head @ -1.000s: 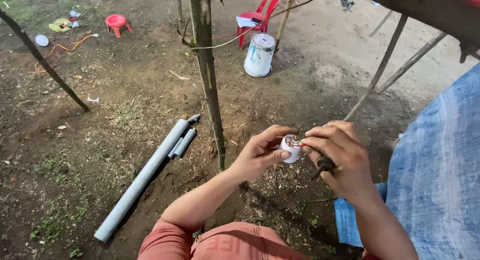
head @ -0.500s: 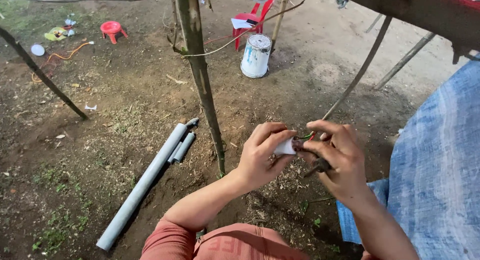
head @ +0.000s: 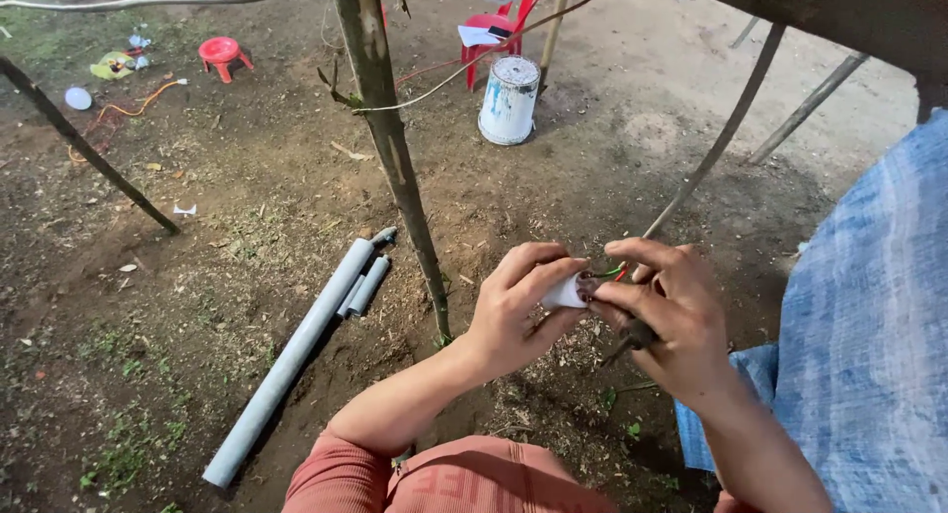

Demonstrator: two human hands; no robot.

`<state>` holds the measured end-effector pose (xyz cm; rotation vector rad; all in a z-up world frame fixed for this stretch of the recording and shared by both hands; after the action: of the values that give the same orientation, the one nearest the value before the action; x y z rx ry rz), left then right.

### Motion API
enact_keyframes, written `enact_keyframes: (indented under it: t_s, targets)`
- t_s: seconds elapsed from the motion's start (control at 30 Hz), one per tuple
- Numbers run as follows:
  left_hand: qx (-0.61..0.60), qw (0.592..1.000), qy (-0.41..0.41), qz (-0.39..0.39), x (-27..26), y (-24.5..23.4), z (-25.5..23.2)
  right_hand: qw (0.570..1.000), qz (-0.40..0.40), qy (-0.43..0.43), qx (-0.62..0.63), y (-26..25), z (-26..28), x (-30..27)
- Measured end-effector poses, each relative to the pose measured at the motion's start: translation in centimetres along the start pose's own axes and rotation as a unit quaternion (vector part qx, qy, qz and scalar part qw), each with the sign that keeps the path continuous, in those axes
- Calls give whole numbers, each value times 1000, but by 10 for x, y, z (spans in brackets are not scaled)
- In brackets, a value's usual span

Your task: Wiring an electrical light socket by inserting wires and tightening terminals with a screwdriver

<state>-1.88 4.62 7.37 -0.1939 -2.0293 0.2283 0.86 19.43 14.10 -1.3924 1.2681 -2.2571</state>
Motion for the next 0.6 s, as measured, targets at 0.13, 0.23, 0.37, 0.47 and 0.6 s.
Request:
enact_keyframes:
  t_s: [0.13, 0.23, 0.37, 0.47, 0.6]
  targets:
    - [-104, 994, -20, 17, -2, 1, 9, 999, 26, -2, -45, -2, 0, -1]
    - [-201, 978, -48, 29, -2, 4, 19, 991, 8, -14, -136, 0, -7, -4]
    - [-274, 949, -111, 106, -5, 10, 27, 979, 70, -51, -187, 16, -20, -8]
    - [-287, 942, -125, 118, -6, 12, 34, 987, 115, -40, -103, 14, -7, 8]
    - [-281, 943, -122, 129, -4, 16, 38, 992, 97, -25, -72, 20, -11, 7]
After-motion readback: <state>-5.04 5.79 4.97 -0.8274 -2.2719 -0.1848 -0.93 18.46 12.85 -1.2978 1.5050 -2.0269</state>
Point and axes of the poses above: each hand's wrist, its own x-axis towards the middle knuckle, its own y-axis out of the palm, z = x × y, the point moved 9 cm from there along x, towards the middle knuckle, and after that the axes turned 12 degrees about z, right-handed, at the moved point
